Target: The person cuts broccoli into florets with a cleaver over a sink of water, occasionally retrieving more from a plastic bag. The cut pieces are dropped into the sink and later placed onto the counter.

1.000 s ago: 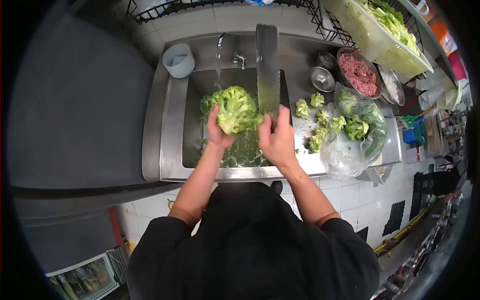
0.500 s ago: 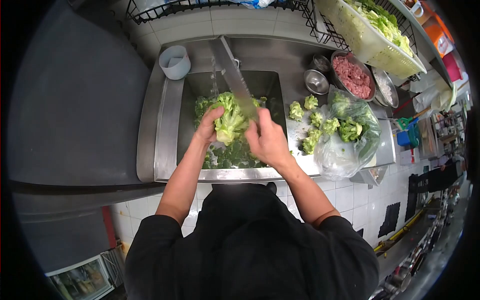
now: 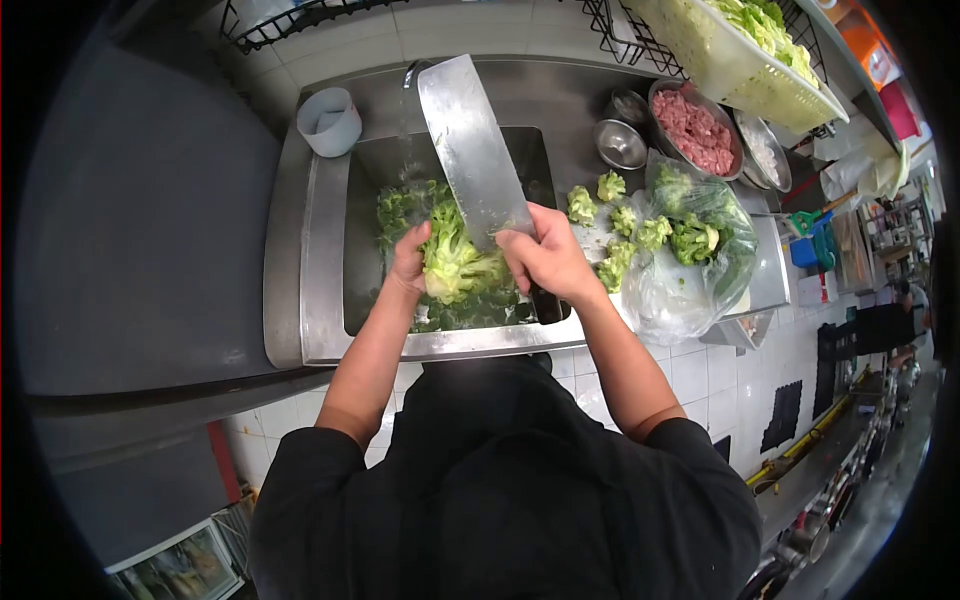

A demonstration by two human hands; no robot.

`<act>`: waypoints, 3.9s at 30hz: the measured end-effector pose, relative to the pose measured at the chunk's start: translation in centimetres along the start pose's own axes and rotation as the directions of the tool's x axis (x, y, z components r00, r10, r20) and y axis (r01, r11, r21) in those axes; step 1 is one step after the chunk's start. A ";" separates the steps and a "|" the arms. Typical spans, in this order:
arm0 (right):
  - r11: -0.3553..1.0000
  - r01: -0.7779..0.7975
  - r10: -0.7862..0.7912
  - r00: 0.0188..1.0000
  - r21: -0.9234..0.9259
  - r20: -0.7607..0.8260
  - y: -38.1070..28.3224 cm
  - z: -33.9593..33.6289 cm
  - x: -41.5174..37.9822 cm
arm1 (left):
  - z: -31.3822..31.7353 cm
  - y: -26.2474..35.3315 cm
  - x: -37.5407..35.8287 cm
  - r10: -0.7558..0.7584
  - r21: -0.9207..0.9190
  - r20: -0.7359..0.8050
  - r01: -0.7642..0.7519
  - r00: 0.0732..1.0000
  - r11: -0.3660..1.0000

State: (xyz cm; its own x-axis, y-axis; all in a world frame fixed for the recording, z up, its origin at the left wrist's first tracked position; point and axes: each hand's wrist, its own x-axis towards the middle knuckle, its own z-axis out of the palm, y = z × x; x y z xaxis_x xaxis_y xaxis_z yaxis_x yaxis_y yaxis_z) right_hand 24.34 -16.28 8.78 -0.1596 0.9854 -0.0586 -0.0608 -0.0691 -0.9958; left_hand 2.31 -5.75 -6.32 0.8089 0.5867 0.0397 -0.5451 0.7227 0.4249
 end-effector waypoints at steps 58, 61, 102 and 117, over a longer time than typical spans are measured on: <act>0.218 0.398 -0.579 0.788 -0.891 0.210 6.2 1.8 1.8 | 8.0 -0.9 -3.1 0.494 0.446 -0.537 -0.268 0.684 0.854; 0.205 0.404 -0.549 0.802 -0.891 0.237 6.2 2.1 2.2 | 6.8 -0.6 -3.9 0.512 0.491 -0.508 -0.255 0.693 0.833; 0.924 -0.026 -0.211 0.799 -0.383 -0.563 12.2 -1.2 -8.2 | 7.1 3.4 3.5 0.164 -0.053 -0.106 -0.170 0.981 0.984; 0.832 0.396 -0.538 0.746 -0.388 -0.393 3.0 6.0 0.9 | 9.9 -2.4 3.2 0.489 -0.019 -0.165 -0.498 0.857 0.867</act>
State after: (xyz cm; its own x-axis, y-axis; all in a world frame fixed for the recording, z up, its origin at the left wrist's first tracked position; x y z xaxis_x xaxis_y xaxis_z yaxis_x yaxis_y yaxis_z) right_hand 18.11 -16.48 6.11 0.3004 0.8334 0.4639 0.2689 0.3927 -0.8795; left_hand 8.35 -9.24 1.76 0.3900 0.9162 0.0923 -0.8796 0.3410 0.3317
